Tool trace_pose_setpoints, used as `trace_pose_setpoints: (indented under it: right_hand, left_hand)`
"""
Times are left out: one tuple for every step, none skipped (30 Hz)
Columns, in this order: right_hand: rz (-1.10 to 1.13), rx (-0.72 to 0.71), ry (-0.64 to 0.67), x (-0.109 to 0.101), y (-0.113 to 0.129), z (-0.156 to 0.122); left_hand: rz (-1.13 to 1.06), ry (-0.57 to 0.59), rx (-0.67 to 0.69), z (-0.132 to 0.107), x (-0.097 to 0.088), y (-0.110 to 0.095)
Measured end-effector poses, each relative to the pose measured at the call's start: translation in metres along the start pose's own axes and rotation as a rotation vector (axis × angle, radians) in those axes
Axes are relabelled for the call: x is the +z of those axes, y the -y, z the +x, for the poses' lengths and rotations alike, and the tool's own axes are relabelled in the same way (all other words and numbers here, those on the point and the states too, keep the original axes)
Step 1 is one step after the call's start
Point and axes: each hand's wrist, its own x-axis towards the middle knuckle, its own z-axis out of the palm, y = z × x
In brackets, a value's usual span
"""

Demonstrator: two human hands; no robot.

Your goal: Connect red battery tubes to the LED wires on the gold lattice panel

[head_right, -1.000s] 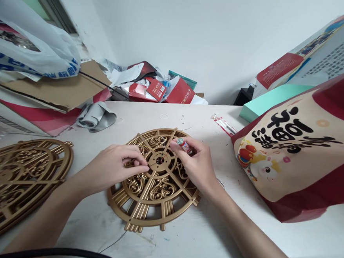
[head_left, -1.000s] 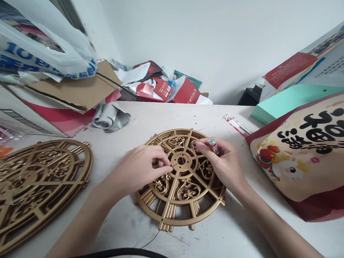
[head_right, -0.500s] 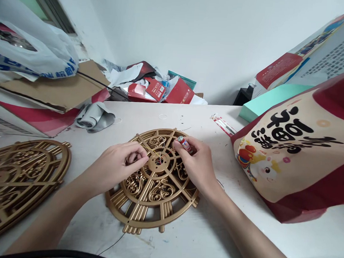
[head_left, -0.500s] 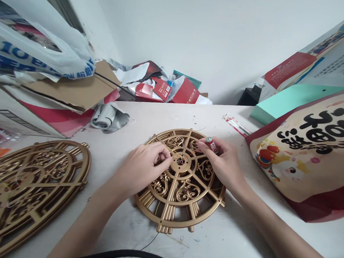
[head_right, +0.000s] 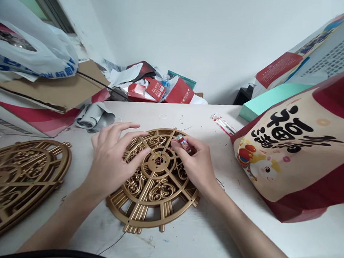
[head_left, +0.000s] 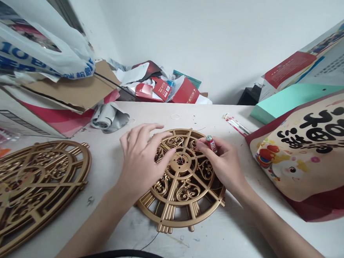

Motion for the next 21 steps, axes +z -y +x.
trace_pose_setpoints:
  right_hand:
    - [0.024, 0.005, 0.015, 0.0, 0.001, -0.001]
    - [0.041, 0.005, 0.03, 0.0, 0.002, -0.001]
    - [0.05, -0.004, 0.048, 0.0, 0.003, -0.002]
    - [0.055, -0.018, 0.072, 0.001, 0.003, -0.002]
    - [0.061, -0.033, 0.1, 0.001, 0.003, -0.002]
    - [0.067, -0.05, 0.128, 0.001, 0.004, -0.003]
    - [0.072, -0.065, 0.153, 0.002, 0.004, -0.003]
    - [0.074, -0.081, 0.173, 0.002, 0.003, -0.003]
    - [0.075, -0.095, 0.185, 0.002, 0.003, -0.003]
    - [0.074, -0.106, 0.192, 0.003, 0.003, -0.003]
    - [0.07, -0.109, 0.194, 0.003, 0.002, -0.002]
    - [0.066, -0.104, 0.195, 0.003, 0.001, -0.002]
    - [0.061, -0.092, 0.197, 0.003, 0.001, -0.001]
    - [0.052, -0.078, 0.196, 0.002, 0.0, -0.001]
    - [0.036, -0.068, 0.194, 0.002, 0.0, 0.0]
    - [0.014, -0.066, 0.192, 0.001, -0.001, 0.0]
    - [-0.014, -0.074, 0.191, 0.001, -0.001, 0.0]
    - [-0.046, -0.09, 0.192, 0.0, -0.002, 0.0]
    - [-0.079, -0.108, 0.19, 0.0, -0.002, 0.0]
    - [-0.11, -0.128, 0.187, 0.0, -0.003, 0.0]
    - [-0.136, -0.148, 0.184, -0.001, -0.004, 0.0]
  left_hand:
    - [-0.058, -0.028, 0.015, -0.002, 0.001, -0.005]
    - [-0.143, -0.029, 0.015, -0.003, 0.003, -0.01]
    - [-0.239, -0.011, -0.003, -0.005, 0.006, -0.014]
    - [-0.332, 0.015, -0.033, -0.007, 0.008, -0.017]
    - [-0.409, 0.038, -0.068, -0.009, 0.011, -0.02]
    - [-0.466, 0.053, -0.098, -0.01, 0.013, -0.022]
    - [-0.502, 0.054, -0.12, -0.011, 0.015, -0.024]
    - [-0.529, 0.048, -0.131, -0.012, 0.017, -0.025]
    - [-0.551, 0.037, -0.134, -0.013, 0.018, -0.026]
    - [-0.566, 0.024, -0.135, -0.014, 0.018, -0.026]
    - [-0.576, 0.011, -0.138, -0.014, 0.018, -0.026]
    - [-0.585, 0.004, -0.145, -0.014, 0.017, -0.027]
    - [-0.599, 0.003, -0.16, -0.013, 0.017, -0.027]
    - [-0.62, 0.009, -0.186, -0.013, 0.016, -0.026]
    - [-0.651, 0.02, -0.222, -0.013, 0.015, -0.026]
    - [-0.692, 0.036, -0.264, -0.012, 0.014, -0.026]
    - [-0.741, 0.054, -0.307, -0.012, 0.013, -0.025]
    - [-0.793, 0.073, -0.35, -0.011, 0.013, -0.024]
    - [-0.847, 0.091, -0.389, -0.011, 0.012, -0.024]
    - [-0.897, 0.111, -0.422, -0.01, 0.012, -0.023]
    - [-0.94, 0.128, -0.449, -0.01, 0.012, -0.023]
